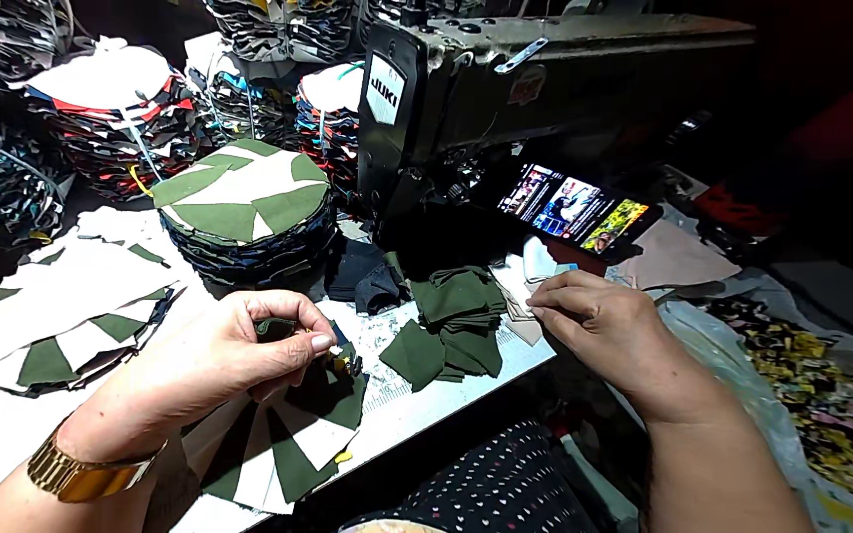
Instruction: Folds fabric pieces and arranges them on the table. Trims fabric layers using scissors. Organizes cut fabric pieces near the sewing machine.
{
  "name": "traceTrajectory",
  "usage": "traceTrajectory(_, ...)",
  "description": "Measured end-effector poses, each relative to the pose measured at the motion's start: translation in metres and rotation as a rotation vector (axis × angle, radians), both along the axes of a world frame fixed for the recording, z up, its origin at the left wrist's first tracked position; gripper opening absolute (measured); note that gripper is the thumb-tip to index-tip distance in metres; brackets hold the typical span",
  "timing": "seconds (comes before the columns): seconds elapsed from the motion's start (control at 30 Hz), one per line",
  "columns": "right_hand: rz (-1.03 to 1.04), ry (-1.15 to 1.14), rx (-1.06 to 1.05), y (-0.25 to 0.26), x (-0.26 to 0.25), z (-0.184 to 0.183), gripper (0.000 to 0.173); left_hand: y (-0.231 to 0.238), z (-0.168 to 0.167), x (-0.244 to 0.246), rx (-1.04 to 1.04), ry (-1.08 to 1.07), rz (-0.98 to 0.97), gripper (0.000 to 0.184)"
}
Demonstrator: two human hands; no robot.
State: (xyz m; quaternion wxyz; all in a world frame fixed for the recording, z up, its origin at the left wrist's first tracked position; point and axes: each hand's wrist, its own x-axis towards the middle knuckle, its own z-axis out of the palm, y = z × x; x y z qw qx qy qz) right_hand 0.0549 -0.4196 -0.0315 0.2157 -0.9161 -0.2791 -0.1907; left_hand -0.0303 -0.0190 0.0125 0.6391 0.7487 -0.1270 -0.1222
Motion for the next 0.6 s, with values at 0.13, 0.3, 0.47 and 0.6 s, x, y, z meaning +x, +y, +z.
traceTrajectory(0.13,-0.003,-0.027,0.001,0.004,0.001,-0.002,0.014,0.000,0.000,0.000,-0.003,-0.006,-0.002,0.007)
traceTrajectory(0.3,-0.111,-0.106,0.063,0.007,0.005,0.014,0.017,-0.002,0.000,-0.002,-0.010,-0.009,0.032,0.007)
traceTrajectory(0.47,-0.028,-0.207,0.344,0.038,-0.008,0.051,0.021,-0.008,0.003,-0.004,-0.082,0.038,0.091,0.012)
traceTrajectory(0.6,0.367,-0.152,0.472,0.090,-0.039,0.069,0.015,-0.014,0.001,-0.006,-0.166,0.120,0.042,0.025)
